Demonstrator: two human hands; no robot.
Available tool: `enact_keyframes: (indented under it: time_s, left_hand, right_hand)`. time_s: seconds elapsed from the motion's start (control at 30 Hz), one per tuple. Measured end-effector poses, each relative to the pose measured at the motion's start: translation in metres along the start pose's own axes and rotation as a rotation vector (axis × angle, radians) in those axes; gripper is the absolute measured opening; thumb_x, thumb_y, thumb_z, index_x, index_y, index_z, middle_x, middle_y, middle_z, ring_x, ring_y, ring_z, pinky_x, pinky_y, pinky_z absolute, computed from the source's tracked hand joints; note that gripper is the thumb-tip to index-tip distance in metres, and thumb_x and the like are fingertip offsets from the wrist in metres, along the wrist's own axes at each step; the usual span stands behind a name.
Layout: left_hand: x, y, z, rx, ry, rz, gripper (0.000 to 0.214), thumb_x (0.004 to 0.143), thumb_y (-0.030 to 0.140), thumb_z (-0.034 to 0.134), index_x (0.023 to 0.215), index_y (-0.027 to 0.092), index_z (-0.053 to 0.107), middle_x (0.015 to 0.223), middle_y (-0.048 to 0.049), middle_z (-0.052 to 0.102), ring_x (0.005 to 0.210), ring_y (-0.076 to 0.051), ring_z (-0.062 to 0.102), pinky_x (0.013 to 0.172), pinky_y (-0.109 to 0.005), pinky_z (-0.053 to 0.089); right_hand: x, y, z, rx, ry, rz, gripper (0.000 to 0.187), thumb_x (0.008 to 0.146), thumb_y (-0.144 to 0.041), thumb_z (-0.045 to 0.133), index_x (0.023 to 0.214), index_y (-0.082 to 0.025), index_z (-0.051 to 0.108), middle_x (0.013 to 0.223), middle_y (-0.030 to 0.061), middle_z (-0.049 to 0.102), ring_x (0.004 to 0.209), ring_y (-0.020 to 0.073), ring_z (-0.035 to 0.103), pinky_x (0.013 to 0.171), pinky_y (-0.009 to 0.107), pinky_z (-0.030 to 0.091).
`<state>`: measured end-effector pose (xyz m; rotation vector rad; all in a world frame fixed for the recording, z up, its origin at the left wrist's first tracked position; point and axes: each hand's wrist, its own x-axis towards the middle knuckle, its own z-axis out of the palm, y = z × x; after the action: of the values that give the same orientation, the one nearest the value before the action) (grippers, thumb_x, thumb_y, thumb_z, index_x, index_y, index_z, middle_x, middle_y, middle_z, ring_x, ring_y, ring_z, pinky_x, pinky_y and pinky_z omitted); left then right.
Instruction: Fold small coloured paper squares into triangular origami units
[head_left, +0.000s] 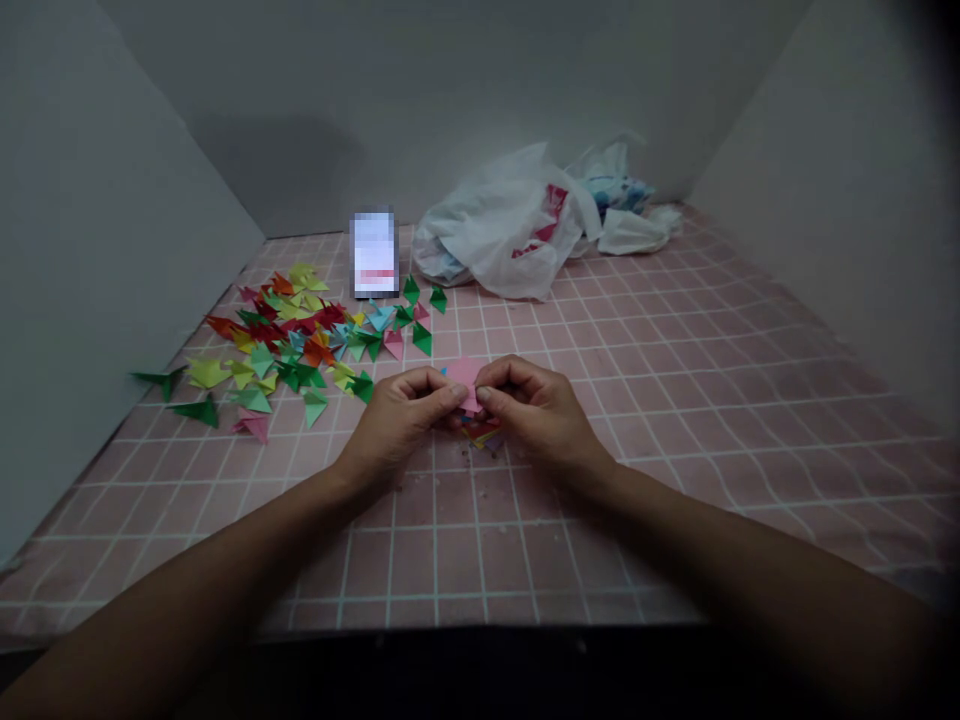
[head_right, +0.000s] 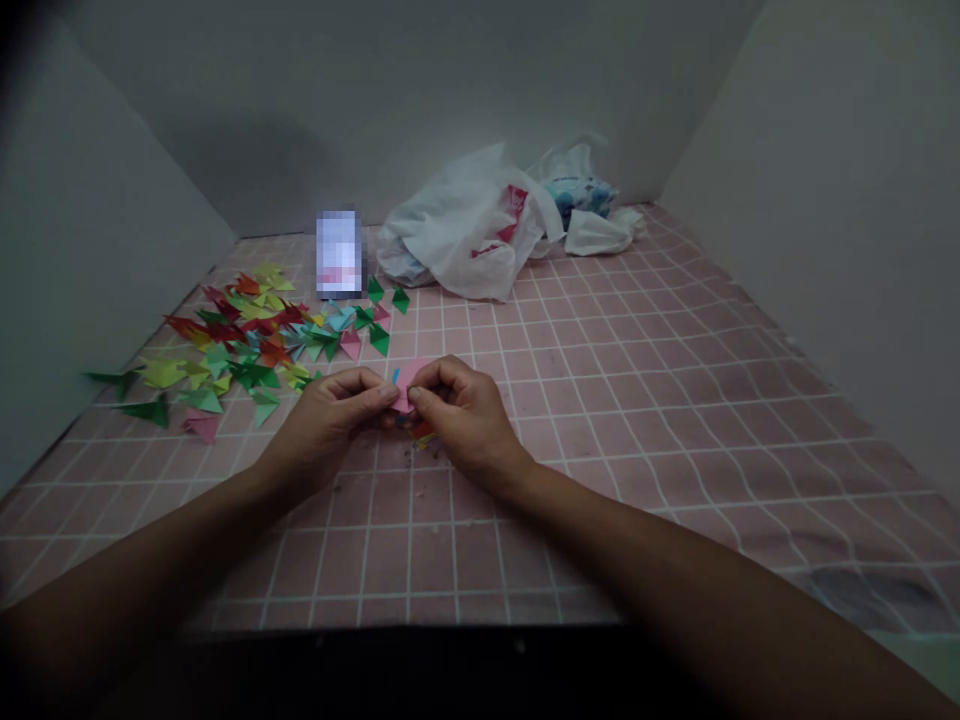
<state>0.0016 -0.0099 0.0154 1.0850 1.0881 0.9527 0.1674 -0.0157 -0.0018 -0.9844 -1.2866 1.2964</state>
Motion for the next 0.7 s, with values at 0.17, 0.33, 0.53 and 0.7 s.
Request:
enact_keyframes:
  time_s: [0.17, 0.33, 0.53, 0.7]
  left_hand:
    - [0.0, 0.0, -0.0006, 0.008, -0.01, 0.014, 0.025, 0.069, 0.033, 0.082, 0.065, 0.014, 0.065, 0.063, 0.0008, 0.063, 0.059, -0.01, 0.057, 0.062, -0.023, 0.049]
    - [0.0011, -0.0021, -0.0023, 0.027, -0.015, 0.027, 0.023, 0.071, 0.032, 0.081, 0.066, 0.015, 0.066, 0.062, 0.001, 0.063, 0.059, -0.01, 0.057, 0.062, -0.023, 0.048]
    - [0.0017, 0.0003, -0.002, 0.07, -0.035, 0.067, 0.024, 0.074, 0.034, 0.081, 0.068, 0.014, 0.068, 0.064, 0.0001, 0.065, 0.06, -0.01, 0.058, 0.061, -0.023, 0.049]
    - [0.0011, 0.0039, -0.001, 0.103, -0.045, 0.113, 0.024, 0.074, 0.035, 0.081, 0.071, 0.014, 0.07, 0.066, -0.0009, 0.068, 0.061, -0.01, 0.061, 0.061, -0.023, 0.052]
  right_hand:
    - [-0.0001, -0.0001, 0.0003, -0.004, 0.006, 0.002, 0.009, 0.077, -0.024, 0.068, 0.073, -0.02, 0.061, 0.071, -0.0015, 0.063, 0.064, 0.0125, 0.061, 0.062, 0.027, 0.054]
    - [-0.0001, 0.0004, 0.0008, 0.021, 0.008, 0.012, 0.009, 0.076, -0.023, 0.068, 0.072, -0.02, 0.061, 0.071, -0.0018, 0.062, 0.063, 0.0118, 0.061, 0.062, 0.027, 0.054]
    - [-0.0013, -0.0026, 0.001, 0.085, 0.003, 0.054, 0.011, 0.077, -0.024, 0.071, 0.073, -0.019, 0.062, 0.069, -0.0022, 0.063, 0.061, 0.0112, 0.061, 0.061, 0.027, 0.054]
    - [-0.0009, -0.0048, -0.0003, 0.12, -0.004, 0.055, 0.011, 0.077, -0.024, 0.072, 0.074, -0.018, 0.064, 0.071, -0.0016, 0.063, 0.062, 0.0113, 0.062, 0.062, 0.027, 0.054]
